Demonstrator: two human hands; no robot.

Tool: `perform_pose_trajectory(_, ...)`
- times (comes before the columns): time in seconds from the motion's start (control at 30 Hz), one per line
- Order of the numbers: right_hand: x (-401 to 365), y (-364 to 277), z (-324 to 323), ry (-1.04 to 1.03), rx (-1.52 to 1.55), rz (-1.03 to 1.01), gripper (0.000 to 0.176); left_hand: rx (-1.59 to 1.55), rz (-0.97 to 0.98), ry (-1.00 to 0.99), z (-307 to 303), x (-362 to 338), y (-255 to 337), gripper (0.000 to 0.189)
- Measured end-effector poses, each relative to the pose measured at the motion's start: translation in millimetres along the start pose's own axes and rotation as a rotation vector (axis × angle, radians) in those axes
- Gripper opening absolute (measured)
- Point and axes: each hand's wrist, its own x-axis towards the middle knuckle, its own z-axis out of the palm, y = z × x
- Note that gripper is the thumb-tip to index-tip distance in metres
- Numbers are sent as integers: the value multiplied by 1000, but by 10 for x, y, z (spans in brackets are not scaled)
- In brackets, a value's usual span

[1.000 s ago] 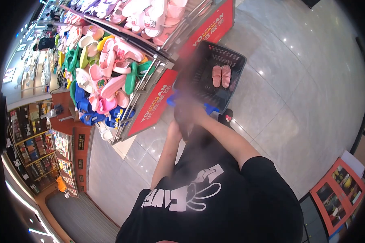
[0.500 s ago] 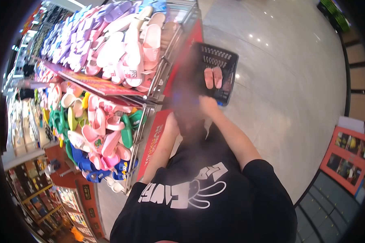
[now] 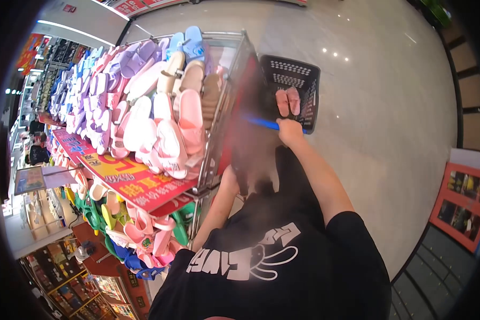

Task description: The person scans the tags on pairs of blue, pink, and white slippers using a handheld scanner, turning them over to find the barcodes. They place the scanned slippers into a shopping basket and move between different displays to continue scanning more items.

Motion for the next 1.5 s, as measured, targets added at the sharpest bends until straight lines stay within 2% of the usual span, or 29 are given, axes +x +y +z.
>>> perform_pose_trajectory(0.17, 656, 412, -227, 39, 29, -47, 16, -160, 20, 9, 489, 506, 416, 34)
perform_pose_trajectory(0.27, 1100, 662, -403, -47, 57, -64, 17, -278, 1, 51, 976, 655, 728, 33)
perform_pose_trajectory(0.33, 1333, 829, -513, 6, 51, -96, 18, -153, 176, -64, 1209, 811, 860, 33)
perform_pose_trajectory(0.37, 1447, 920, -591, -49, 6, -113, 32, -123, 181, -86, 1310, 897, 922, 34)
perform_pose_trajectory(0.47, 1827, 1163, -770, -95, -4, -83, 29, -50, 152, -138, 1570, 1073, 1228, 26)
perform_pose_trajectory(0.6, 2330, 1521, -979, -73, 6, -100, 27, -111, 115, -142, 1909, 1451, 1770, 26)
perform_pose_trajectory(0.67, 2569, 1675, -1165, -61, -46, -104, 28, -151, 199, -159, 2041, 1767, 1975, 26)
perform_pose_trajectory(0.8, 3032, 2006, -1462, -73, -146, -95, 24, 107, 311, -251, 2446, 2179, 2549, 28)
perform_pose_trajectory(0.9, 3389, 2351, -1651, -112, -246, -139, 22, 25, 222, -160, 2638, 2601, 2811, 29)
perform_pose_trajectory(1.03, 3887, 2837, -2003, -112, -280, -195, 20, -55, 117, -156, 2866, 2678, 3239, 30)
perform_pose_trajectory(1.1, 4197, 3061, -2214, -187, -460, -238, 17, -120, 82, -130, 2926, 2710, 3364, 30)
perform_pose_trajectory(1.2, 4702, 3350, -2501, -190, -539, -301, 16, -235, 76, -74, 2884, 2918, 3347, 33)
perform_pose_trajectory(1.3, 5207, 3577, -2704, -204, -556, -394, 16, -322, 78, 84, 2806, 3127, 3208, 33)
perform_pose_trajectory(1.33, 5464, 3588, -2826, -191, -564, -417, 16, -351, 96, 101, 2895, 3204, 3191, 33)
perform_pose_trajectory(1.37, 5665, 3602, -2874, -195, -570, -453, 16, -328, 205, 137, 3035, 3213, 3196, 33)
perform_pose_trajectory(1.47, 6171, 3576, -2990, -181, -511, -537, 15, -541, 294, 223, 3406, 3423, 3187, 32)
perform_pose_trajectory(1.5, 6291, 3502, -3005, -159, -503, -580, 15, -555, 297, 199, 3502, 3512, 3140, 32)
